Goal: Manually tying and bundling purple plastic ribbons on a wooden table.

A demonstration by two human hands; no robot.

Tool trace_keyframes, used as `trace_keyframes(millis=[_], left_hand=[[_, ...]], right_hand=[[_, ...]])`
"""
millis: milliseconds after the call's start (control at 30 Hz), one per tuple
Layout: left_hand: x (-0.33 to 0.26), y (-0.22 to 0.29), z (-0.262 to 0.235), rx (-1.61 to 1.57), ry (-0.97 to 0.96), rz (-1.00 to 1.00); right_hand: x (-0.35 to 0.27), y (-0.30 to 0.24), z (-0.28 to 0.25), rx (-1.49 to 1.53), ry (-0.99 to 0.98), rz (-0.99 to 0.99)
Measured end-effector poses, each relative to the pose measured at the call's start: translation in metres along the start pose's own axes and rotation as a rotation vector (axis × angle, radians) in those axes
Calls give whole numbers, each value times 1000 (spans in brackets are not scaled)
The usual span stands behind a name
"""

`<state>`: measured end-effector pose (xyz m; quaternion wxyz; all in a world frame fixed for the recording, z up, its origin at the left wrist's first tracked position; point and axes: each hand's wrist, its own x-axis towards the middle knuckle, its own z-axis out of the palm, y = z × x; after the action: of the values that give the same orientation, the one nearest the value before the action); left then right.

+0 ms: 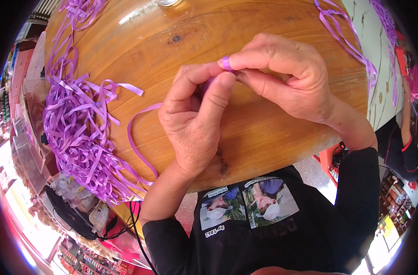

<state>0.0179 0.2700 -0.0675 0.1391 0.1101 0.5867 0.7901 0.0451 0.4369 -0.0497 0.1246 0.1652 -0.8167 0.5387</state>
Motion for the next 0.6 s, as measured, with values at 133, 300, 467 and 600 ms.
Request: trace_keyframes(millis=[133, 300, 467, 600], left_hand=[[-1, -2, 2, 3, -21, -1], [0, -2, -2, 187, -26, 94], [-1, 7, -6, 28, -73, -60], [0, 12, -6, 24, -89, -132]], right_hand=[[-2, -3, 3, -95, 33, 14], [-2, -10, 3, -58, 34, 117], [-2, 0, -1, 27, -4, 95], [0, 0, -2, -104, -54, -40]])
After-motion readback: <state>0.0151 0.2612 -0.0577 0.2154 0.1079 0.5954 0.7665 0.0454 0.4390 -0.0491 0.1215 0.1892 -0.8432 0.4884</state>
